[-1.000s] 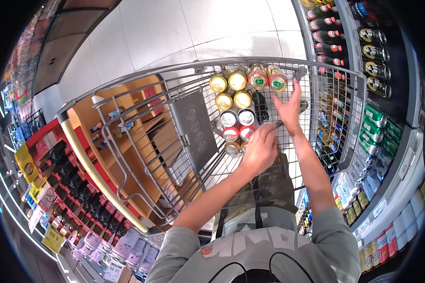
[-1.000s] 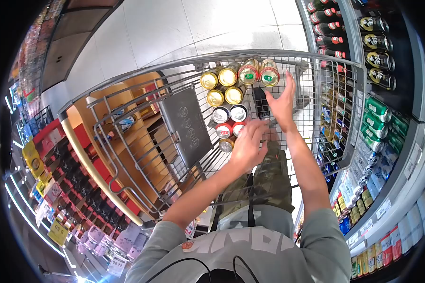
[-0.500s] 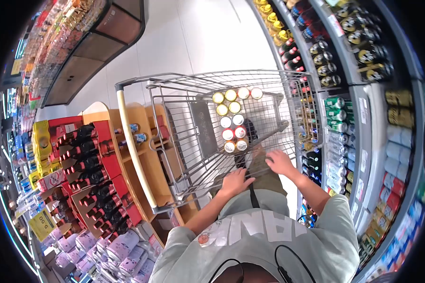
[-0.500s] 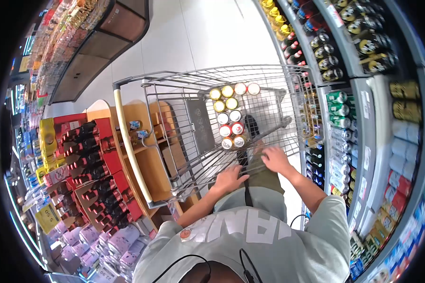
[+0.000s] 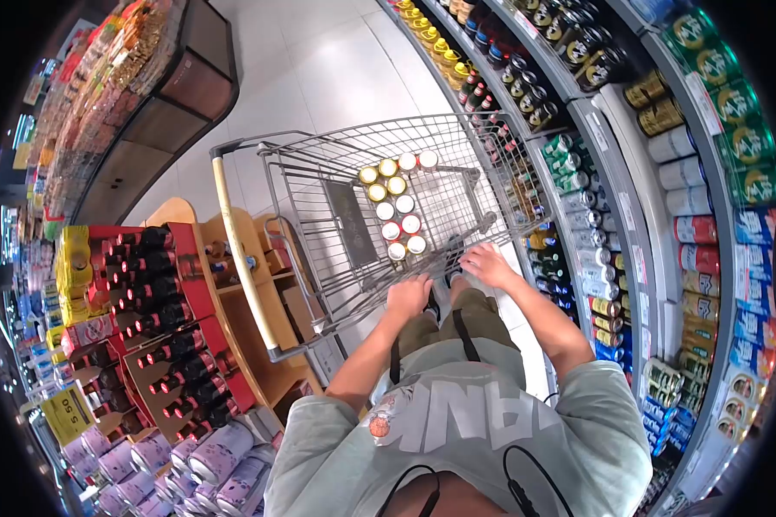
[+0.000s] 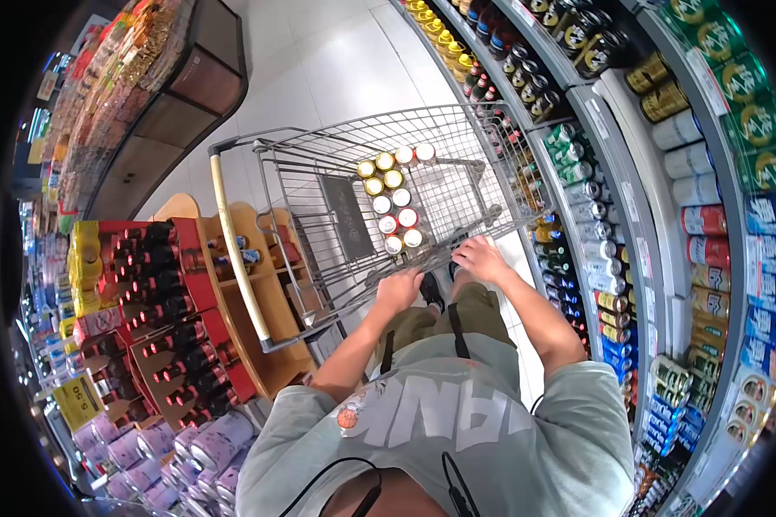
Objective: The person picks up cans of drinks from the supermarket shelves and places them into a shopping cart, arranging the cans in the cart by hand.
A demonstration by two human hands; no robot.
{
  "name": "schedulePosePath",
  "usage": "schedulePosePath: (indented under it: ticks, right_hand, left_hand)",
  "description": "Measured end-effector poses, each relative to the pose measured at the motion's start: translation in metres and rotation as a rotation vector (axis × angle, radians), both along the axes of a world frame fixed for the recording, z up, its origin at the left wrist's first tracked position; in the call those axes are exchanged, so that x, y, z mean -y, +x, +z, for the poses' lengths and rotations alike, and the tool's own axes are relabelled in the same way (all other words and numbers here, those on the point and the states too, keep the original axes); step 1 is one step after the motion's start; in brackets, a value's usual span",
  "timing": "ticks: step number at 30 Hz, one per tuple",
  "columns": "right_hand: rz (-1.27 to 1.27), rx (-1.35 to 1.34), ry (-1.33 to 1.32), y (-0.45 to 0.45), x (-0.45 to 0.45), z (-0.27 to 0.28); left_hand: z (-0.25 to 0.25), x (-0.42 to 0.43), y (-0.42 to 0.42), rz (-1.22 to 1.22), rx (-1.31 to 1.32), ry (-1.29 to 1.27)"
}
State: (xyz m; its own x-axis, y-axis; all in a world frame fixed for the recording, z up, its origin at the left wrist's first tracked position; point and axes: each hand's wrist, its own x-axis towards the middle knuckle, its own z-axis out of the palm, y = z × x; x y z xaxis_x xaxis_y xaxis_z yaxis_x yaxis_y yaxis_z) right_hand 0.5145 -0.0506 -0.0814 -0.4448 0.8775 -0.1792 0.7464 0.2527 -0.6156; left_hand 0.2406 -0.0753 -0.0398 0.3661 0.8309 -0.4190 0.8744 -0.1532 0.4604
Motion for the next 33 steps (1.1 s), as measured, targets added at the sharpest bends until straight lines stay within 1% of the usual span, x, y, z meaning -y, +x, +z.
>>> schedulePosePath:
  ticks: [1, 2, 6, 10, 12, 17, 21, 23, 25, 28, 32, 33]
  right_hand:
    - [0.008, -0.007, 0.045, 0.0, 0.004, -0.002]
    - [0.024, 0.033, 0.048, 0.0, 0.007, -0.003]
    - [0.011, 0.074, 0.025, -0.003, 0.018, 0.003]
    - [0.014, 0.055, 0.002, -0.004, 0.033, 0.006]
    - [0.005, 0.043, 0.087, -0.003, 0.043, 0.006]
    - [0.0, 0.0, 0.09, 0.001, 0.066, 0.003]
    - [-0.017, -0.044, 0.088, 0.002, 0.083, -0.001]
    - [-0.027, -0.051, 0.093, 0.006, 0.093, 0.0]
    - [-0.037, -0.066, 0.105, 0.005, 0.102, 0.0]
    - [-0.072, -0.048, 0.136, 0.007, 0.116, -0.001]
    - [-0.115, -0.07, 0.182, 0.015, 0.139, -0.006]
    - [-0.105, -0.052, 0.144, 0.017, 0.143, -0.009]
  left_hand:
    - [0.003, 0.001, 0.0, 0.009, -0.011, -0.019]
    - [0.006, 0.002, 0.0, -0.011, -0.03, -0.066]
    - [-0.002, 0.017, -0.001, 0.004, -0.005, -0.083]
    - [0.001, 0.033, -0.003, -0.008, -0.018, -0.035]
    - [0.006, 0.04, -0.001, -0.022, -0.019, -0.029]
    - [0.013, 0.066, 0.006, 0.0, -0.06, -0.007]
    - [0.002, 0.084, 0.008, -0.024, -0.089, 0.032]
    - [0.001, 0.095, 0.008, -0.062, -0.05, 0.129]
    - [0.004, 0.104, 0.011, -0.067, -0.076, 0.148]
    - [0.0, 0.112, 0.015, -0.072, -0.125, 0.07]
    - [0.003, 0.129, 0.022, -0.064, -0.17, 0.065]
    - [0.005, 0.133, 0.024, -0.075, -0.176, 0.068]
